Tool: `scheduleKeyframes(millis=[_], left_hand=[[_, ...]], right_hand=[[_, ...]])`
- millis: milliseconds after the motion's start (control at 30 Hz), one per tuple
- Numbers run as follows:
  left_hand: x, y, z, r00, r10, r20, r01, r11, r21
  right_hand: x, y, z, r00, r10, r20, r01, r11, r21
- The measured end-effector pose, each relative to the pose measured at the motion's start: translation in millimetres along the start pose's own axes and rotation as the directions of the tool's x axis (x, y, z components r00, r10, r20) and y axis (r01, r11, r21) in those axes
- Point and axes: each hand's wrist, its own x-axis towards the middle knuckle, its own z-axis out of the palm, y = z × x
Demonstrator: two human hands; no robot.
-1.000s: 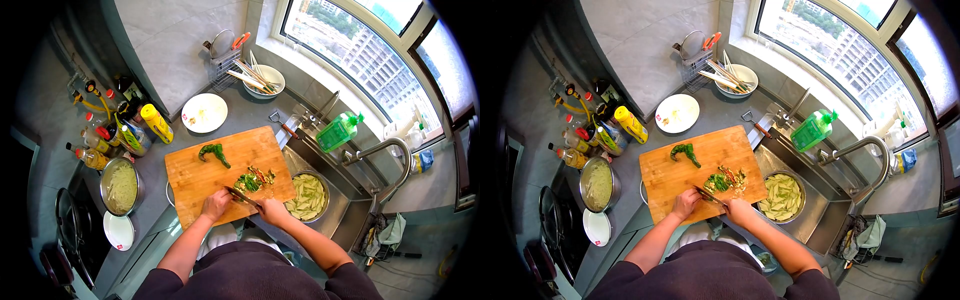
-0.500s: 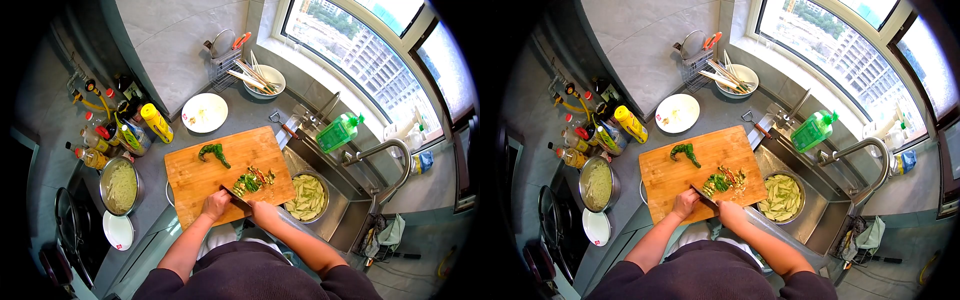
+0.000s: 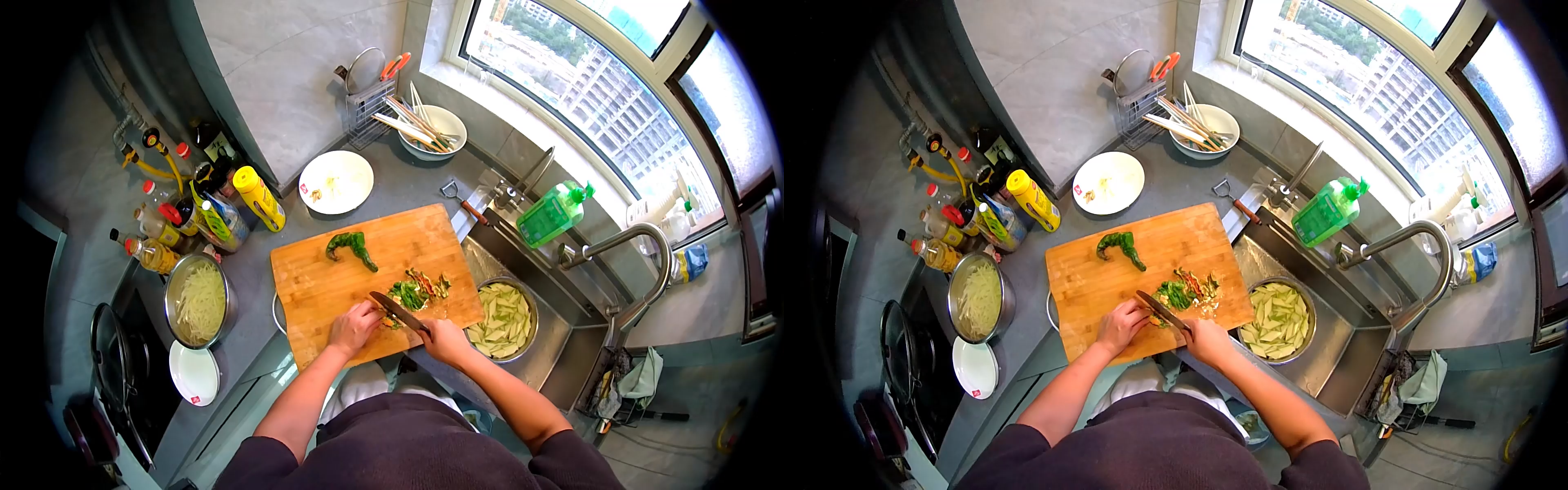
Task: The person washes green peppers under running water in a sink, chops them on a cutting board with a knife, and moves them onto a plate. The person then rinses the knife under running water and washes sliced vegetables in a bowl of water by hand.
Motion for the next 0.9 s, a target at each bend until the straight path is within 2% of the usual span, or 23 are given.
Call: scheduleKeyframes(millis=[133, 333, 500, 800, 900], left_hand=[[0, -3, 5, 0.998, 0.002, 0.068, -0.002, 1.000, 0.004], [-7, -11, 12, 0.999, 0.044, 0.031, -0.044, 0.999, -0.001], [-6, -8, 11, 0.999, 0.015, 0.042, -0.015, 1.000, 0.003], [-6, -11, 14, 0.999, -0.014, 0.034, 0.016, 0.999, -0.045], [-7, -12, 15, 1.000, -0.006, 0.029, 0.008, 0.999, -0.046]], right_hand=[[-1, 3, 2, 1.000, 0.001, 0.007, 0.000, 0.999, -0.035], [-4, 1, 3, 0.998, -0.034, 0.055, 0.038, 0.997, -0.073], [-6, -1, 4, 0.998, -0.027, 0.058, 0.034, 0.990, -0.139], [2, 8, 15, 0.995, -0.011, 0.095, 0.024, 0.991, -0.135], [4, -3, 20, 0.999, -0.026, 0.041, 0.031, 0.990, -0.135]])
